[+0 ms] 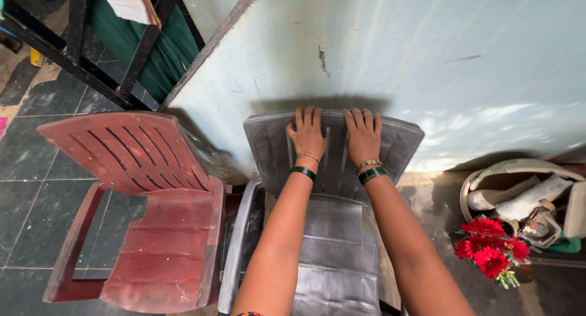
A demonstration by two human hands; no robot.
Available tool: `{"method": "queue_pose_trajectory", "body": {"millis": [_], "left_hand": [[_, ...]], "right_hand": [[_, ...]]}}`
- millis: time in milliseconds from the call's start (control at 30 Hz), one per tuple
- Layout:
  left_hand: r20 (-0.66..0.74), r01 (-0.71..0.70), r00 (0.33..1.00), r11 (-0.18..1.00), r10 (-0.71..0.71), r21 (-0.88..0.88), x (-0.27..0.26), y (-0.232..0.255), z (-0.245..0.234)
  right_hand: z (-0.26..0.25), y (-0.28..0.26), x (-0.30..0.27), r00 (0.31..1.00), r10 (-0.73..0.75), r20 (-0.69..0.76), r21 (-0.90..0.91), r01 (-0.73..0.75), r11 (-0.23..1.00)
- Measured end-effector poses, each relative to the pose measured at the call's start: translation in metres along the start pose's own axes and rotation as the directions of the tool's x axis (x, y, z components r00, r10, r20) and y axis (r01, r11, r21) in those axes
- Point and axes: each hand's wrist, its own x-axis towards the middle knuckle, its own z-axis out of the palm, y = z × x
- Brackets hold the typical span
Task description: The person picks up a green trash can from a chair and carries it through a house to a cluttered storage area.
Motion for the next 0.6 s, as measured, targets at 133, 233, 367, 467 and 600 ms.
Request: {"method": "queue_pose_trajectory", "body": {"millis": [133, 233, 367, 467, 600], "left_hand": [[0.032, 0.0, 0.999, 1.0, 0.0, 0.01, 0.002, -0.003, -0.007], [0.037, -0.014, 0.999, 1.0, 0.014, -0.003, 0.003, -0.003, -0.002], [0.106, 0.041, 0.993, 0.998, -0.047, 0.057, 0.015, -0.003, 0.013], [0.136, 0.095, 0.985, 0.993, -0.105, 0.074, 0.023, -0.005, 0.024], [0.064, 0.106, 0.992, 0.992, -0.11, 0.062, 0.012, 0.003, 0.023]], "right_hand": [[-0.013, -0.003, 0.004, 0.999, -0.005, 0.041, 0.028, 0.003, 1.0], [-0.008, 0.006, 0.001, 0.997, 0.009, 0.079, 0.009, -0.01, 1.0], [0.008, 0.026, 0.0, 0.994, -0.092, 0.052, -0.072, 0.096, 0.993], [0.012, 0.037, 0.002, 0.982, -0.143, 0.123, -0.105, 0.156, 0.982], [0.0, 0.04, -0.005, 0.967, -0.141, 0.213, -0.073, 0.16, 0.984]]}}
